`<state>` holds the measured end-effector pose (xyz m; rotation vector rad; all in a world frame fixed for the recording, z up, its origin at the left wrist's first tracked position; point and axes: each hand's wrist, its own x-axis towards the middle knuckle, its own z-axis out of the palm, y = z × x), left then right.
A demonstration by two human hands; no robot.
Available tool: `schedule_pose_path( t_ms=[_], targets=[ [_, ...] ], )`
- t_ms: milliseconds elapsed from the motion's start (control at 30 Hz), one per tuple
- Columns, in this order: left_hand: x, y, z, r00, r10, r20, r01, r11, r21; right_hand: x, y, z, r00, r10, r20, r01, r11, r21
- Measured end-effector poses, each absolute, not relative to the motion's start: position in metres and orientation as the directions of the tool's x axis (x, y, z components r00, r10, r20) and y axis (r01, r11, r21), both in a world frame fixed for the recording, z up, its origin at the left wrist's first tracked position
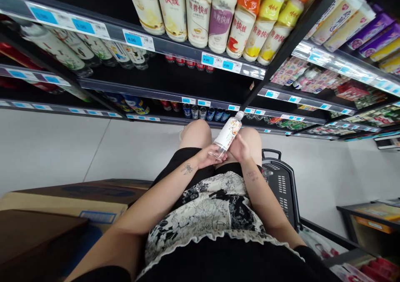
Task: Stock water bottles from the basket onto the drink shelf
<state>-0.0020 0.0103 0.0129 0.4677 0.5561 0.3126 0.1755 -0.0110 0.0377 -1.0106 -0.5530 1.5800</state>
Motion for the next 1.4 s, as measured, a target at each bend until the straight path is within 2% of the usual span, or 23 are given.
schedule_pose_path(
  t_ms=[100,200,400,467,600,700,767,833,933,1000,1067,1133,1200,1267,1400],
  targets=[
    [-0.011,0.01,0.013,0.869,0.349,-0.35,-0.153,0.863,0.482,0.178,-0.017,0.028,-0.073,0.942,-0.327,-0.465,-0.322,-0.825],
    [-0.013,0.008,0.017,0.891,0.332,-0.309,-0.122,0.831,0.543,0.179,-0.022,0.019,-0.123,0.921,-0.37,-0.432,-0.386,-0.815],
    [-0.003,0.003,0.023,0.856,0.365,-0.367,-0.046,0.76,0.649,0.172,-0.016,0.009,-0.072,0.894,-0.443,-0.488,-0.419,-0.766],
    [0.002,0.002,0.021,0.802,0.424,-0.421,-0.071,0.767,0.638,0.169,-0.013,0.012,-0.014,0.89,-0.456,-0.519,-0.397,-0.757],
    [0.008,0.002,0.009,0.606,0.598,-0.525,-0.239,0.766,0.596,0.164,-0.009,0.018,0.09,0.908,-0.408,-0.545,-0.298,-0.784],
    [0.008,0.009,0.002,0.471,0.693,-0.546,-0.299,0.708,0.64,0.16,-0.008,0.018,0.146,0.914,-0.378,-0.501,-0.262,-0.825],
    [0.005,0.018,0.006,0.37,0.783,-0.501,-0.26,0.605,0.753,0.159,-0.008,0.015,0.172,0.918,-0.357,-0.418,-0.26,-0.87],
    [0.0,0.027,0.018,0.33,0.862,-0.384,-0.161,0.452,0.877,0.157,-0.011,0.011,0.191,0.931,-0.31,-0.284,-0.25,-0.926],
    [-0.004,0.034,0.046,0.444,0.871,-0.21,-0.013,0.24,0.971,0.153,-0.017,0.007,0.195,0.955,-0.222,-0.051,-0.216,-0.975],
    [-0.005,0.034,0.063,0.468,0.863,-0.191,0.141,0.141,0.98,0.149,-0.02,0.006,0.135,0.974,-0.18,0.119,-0.196,-0.973],
    [-0.008,0.031,0.071,0.381,0.895,-0.234,0.362,0.089,0.928,0.144,-0.022,0.008,0.059,0.983,-0.172,0.316,-0.182,-0.931],
    [-0.015,0.029,0.068,0.291,0.922,-0.257,0.481,0.091,0.872,0.139,-0.02,0.01,0.002,0.983,-0.186,0.468,-0.165,-0.868],
    [-0.027,0.029,0.06,0.246,0.944,-0.221,0.435,0.096,0.895,0.134,-0.018,0.012,-0.051,0.981,-0.186,0.51,-0.135,-0.85],
    [-0.045,0.035,0.051,0.17,0.972,-0.159,0.302,0.103,0.948,0.129,-0.015,0.01,-0.091,0.981,-0.169,0.478,-0.105,-0.872],
    [-0.094,0.073,0.05,-0.111,0.984,-0.139,0.057,0.146,0.988,0.125,-0.012,0.002,-0.094,0.958,-0.269,0.545,-0.177,-0.819]
  ],
)
